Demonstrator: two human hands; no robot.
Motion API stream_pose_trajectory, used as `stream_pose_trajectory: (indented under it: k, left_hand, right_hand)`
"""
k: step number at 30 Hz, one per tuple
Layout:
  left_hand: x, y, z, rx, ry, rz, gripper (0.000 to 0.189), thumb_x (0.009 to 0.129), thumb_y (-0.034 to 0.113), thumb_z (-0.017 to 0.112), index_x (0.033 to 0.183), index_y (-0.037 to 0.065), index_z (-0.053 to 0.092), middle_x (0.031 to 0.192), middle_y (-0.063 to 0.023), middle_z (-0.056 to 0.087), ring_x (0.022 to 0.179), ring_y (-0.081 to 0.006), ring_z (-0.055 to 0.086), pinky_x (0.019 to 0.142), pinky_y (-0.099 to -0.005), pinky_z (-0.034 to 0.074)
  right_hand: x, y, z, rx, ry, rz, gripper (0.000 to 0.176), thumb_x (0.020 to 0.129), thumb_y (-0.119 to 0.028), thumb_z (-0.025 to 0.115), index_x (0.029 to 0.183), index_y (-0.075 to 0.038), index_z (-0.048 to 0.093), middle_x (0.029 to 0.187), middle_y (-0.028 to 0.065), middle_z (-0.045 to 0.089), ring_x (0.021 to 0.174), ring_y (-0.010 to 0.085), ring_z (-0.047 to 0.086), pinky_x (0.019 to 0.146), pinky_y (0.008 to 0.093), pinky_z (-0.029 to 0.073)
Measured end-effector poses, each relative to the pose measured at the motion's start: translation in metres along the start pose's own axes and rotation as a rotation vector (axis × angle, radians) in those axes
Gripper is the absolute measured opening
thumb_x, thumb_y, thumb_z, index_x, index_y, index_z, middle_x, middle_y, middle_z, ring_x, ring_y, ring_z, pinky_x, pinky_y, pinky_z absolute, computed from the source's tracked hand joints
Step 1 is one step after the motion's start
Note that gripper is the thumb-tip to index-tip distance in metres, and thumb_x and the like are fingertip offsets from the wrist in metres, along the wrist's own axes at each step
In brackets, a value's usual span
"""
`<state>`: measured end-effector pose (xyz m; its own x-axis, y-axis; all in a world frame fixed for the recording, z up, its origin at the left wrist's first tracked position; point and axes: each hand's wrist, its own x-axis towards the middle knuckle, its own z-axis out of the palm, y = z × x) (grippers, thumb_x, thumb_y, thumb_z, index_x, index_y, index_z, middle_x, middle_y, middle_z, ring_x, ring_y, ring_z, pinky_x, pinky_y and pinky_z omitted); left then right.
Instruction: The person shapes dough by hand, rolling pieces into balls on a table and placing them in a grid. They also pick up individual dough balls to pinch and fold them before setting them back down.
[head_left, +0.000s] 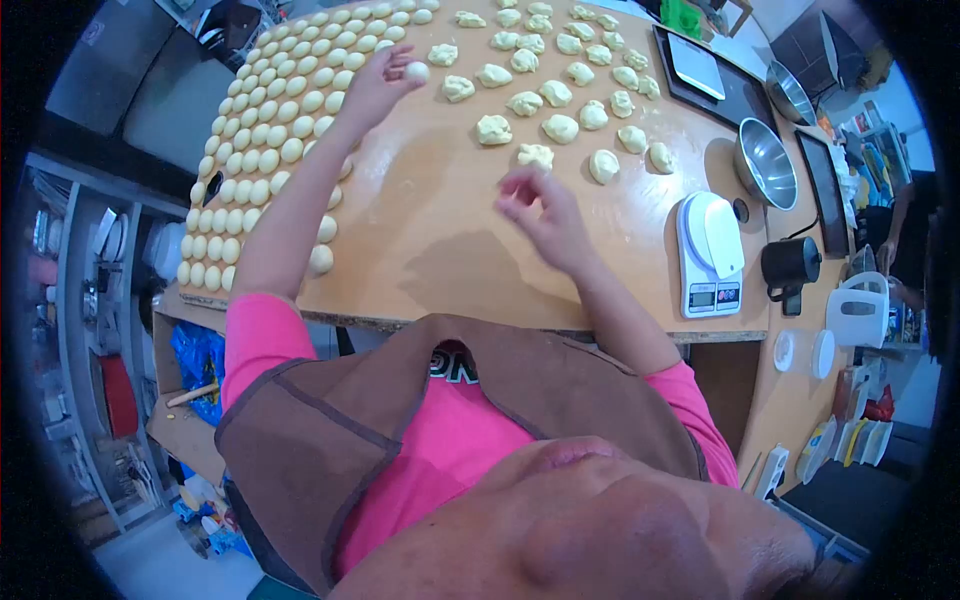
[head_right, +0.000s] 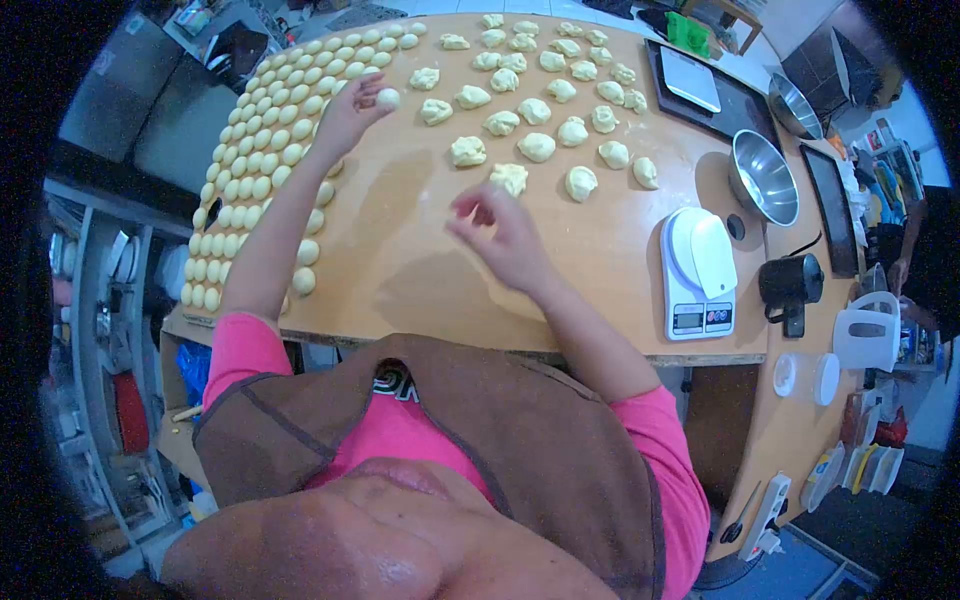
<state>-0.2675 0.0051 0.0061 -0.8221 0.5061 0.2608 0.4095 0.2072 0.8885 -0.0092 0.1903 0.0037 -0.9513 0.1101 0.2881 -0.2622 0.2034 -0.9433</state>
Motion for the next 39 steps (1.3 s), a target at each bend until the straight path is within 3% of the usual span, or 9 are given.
stream_pose_trajectory:
  k: [7,13,15,17,19,25,35,37,39]
  left_hand:
    - [0.122,-0.071,-0.012,0.724,0.066,0.221,0.043,0.081,0.015,0.066,0.121,0.008,0.054,0.111,-0.0086,0.065,0.1,-0.0261,0.063,0.086,-0.0369,0.05]
    - [0.161,-0.076,0.003,0.611,0.007,0.039,0.038,0.085,0.017,0.054,0.123,0.013,0.055,0.118,-0.0102,0.06,0.113,-0.0279,0.055,0.094,-0.0372,0.044]
    - [0.168,-0.067,0.006,1.372,-0.189,0.021,0.04,0.085,0.028,0.054,0.123,0.016,0.056,0.119,-0.0095,0.06,0.12,-0.027,0.049,0.1,-0.0398,0.039]
    - [0.19,-0.071,0.012,1.371,-0.137,-0.012,0.046,0.084,0.04,0.057,0.123,0.016,0.057,0.124,-0.0092,0.058,0.125,-0.027,0.044,0.104,-0.0421,0.035]
    - [0.213,-0.095,0.018,1.105,0.119,0.336,0.051,0.084,0.046,0.058,0.12,0.01,0.056,0.128,-0.0128,0.055,0.124,-0.0295,0.045,0.104,-0.0427,0.036]
    - [0.244,-0.1,0.087,0.975,-0.092,-0.07,0.051,0.085,0.044,0.06,0.12,0.006,0.058,0.127,-0.0169,0.055,0.116,-0.0337,0.053,0.099,-0.0405,0.041]
    - [0.234,-0.063,0.056,0.534,0.281,0.36,0.023,0.088,0.022,0.06,0.107,0.01,0.065,0.101,-0.013,0.067,0.093,-0.0268,0.064,0.08,-0.0357,0.051]
    - [0.198,-0.022,0.051,0.425,0.23,0.311,0.026,0.091,0.021,0.059,0.113,0.009,0.062,0.102,-0.0093,0.068,0.093,-0.0205,0.065,0.08,-0.0314,0.051]
    - [0.154,0.01,0.058,-0.216,0.005,0.101,0.024,0.093,0.022,0.058,0.11,0.006,0.062,0.104,-0.0062,0.067,0.09,-0.018,0.065,0.078,-0.0326,0.053]
  right_hand:
    - [-0.004,0.01,0.014,-0.438,-0.338,-0.349,0.022,0.083,-0.021,0.067,0.099,-0.009,0.06,0.091,0.008,0.06,0.086,0.0279,0.058,0.075,0.0394,0.044]
    - [-0.002,0.008,0.008,-0.427,-0.268,-0.362,0.022,0.078,-0.017,0.072,0.096,-0.01,0.062,0.086,0.0062,0.061,0.081,0.0256,0.059,0.071,0.0376,0.044]
    - [-0.001,0.004,0.007,-0.42,-0.237,-0.374,0.022,0.078,-0.016,0.073,0.096,-0.01,0.062,0.086,0.0059,0.061,0.08,0.0252,0.058,0.07,0.0373,0.043]
    - [0.0,0.001,0.005,-0.368,-0.243,-0.395,0.022,0.077,-0.017,0.072,0.095,-0.01,0.06,0.083,0.0052,0.059,0.081,0.0251,0.059,0.07,0.0375,0.044]
    - [0.001,0.002,0.007,-0.355,-0.234,-0.392,0.022,0.077,-0.017,0.072,0.095,-0.01,0.06,0.083,0.0053,0.059,0.081,0.0253,0.059,0.07,0.0376,0.044]
    - [0.0,0.005,0.005,-0.35,-0.203,-0.389,0.021,0.076,-0.015,0.072,0.093,-0.01,0.061,0.08,0.0055,0.059,0.079,0.0253,0.059,0.069,0.0378,0.044]
    - [0.0,0.005,-0.001,-0.373,-0.153,-0.341,0.018,0.078,-0.015,0.071,0.093,-0.009,0.062,0.085,0.0065,0.062,0.08,0.0256,0.06,0.073,0.0366,0.045]
    - [0.0,0.01,-0.001,-0.394,-0.06,-0.378,0.022,0.079,-0.016,0.071,0.099,-0.011,0.063,0.092,0.0072,0.063,0.086,0.026,0.061,0.077,0.0375,0.046]
    - [0.002,0.005,-0.005,-0.412,0.04,-0.418,0.027,0.079,-0.017,0.071,0.104,-0.013,0.065,0.099,0.008,0.065,0.092,0.0264,0.061,0.082,0.0383,0.046]
